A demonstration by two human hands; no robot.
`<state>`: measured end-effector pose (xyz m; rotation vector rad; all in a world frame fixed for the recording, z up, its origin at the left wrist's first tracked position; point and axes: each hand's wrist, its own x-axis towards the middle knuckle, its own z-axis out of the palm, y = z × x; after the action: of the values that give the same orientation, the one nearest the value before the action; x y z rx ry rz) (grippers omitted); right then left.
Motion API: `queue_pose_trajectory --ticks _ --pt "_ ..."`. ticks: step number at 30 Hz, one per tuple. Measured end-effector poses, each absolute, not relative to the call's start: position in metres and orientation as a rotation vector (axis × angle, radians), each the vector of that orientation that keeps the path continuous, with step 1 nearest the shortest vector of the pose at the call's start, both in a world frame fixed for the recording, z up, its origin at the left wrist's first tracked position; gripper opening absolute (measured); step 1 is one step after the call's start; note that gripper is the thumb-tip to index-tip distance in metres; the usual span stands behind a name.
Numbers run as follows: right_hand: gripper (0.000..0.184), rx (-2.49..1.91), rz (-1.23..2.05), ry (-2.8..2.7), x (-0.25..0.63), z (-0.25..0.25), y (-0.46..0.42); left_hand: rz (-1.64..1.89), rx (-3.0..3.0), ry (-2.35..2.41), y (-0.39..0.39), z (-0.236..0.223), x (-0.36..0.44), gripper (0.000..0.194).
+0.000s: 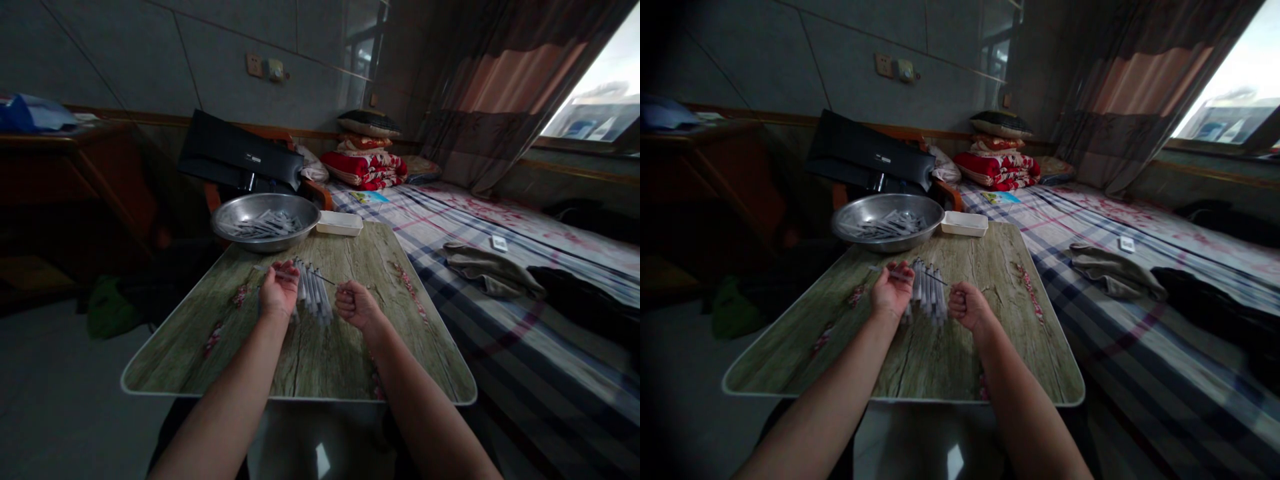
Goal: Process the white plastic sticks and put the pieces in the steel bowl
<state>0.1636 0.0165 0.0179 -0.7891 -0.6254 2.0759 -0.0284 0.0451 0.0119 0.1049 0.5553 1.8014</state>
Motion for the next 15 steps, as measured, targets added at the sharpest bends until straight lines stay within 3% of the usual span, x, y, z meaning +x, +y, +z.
queue_pose_trajectory --ticks 6,10,15 --pt "0.028 -0.796 1.743 -0.643 0.156 0.02 0.013 1.591 0.289 0.559 0.038 0.011 -0.016 0.006" --pt "0.025 -0.98 1.473 -0.92 0.142 0.019 0.006 1.326 0.511 0.609 0.025 0.009 0.008 0.018" --pt "0.015 -0.974 1.498 -1.036 0.138 0.018 0.006 1.245 0.465 0.588 0.019 0.009 0.017 0.027"
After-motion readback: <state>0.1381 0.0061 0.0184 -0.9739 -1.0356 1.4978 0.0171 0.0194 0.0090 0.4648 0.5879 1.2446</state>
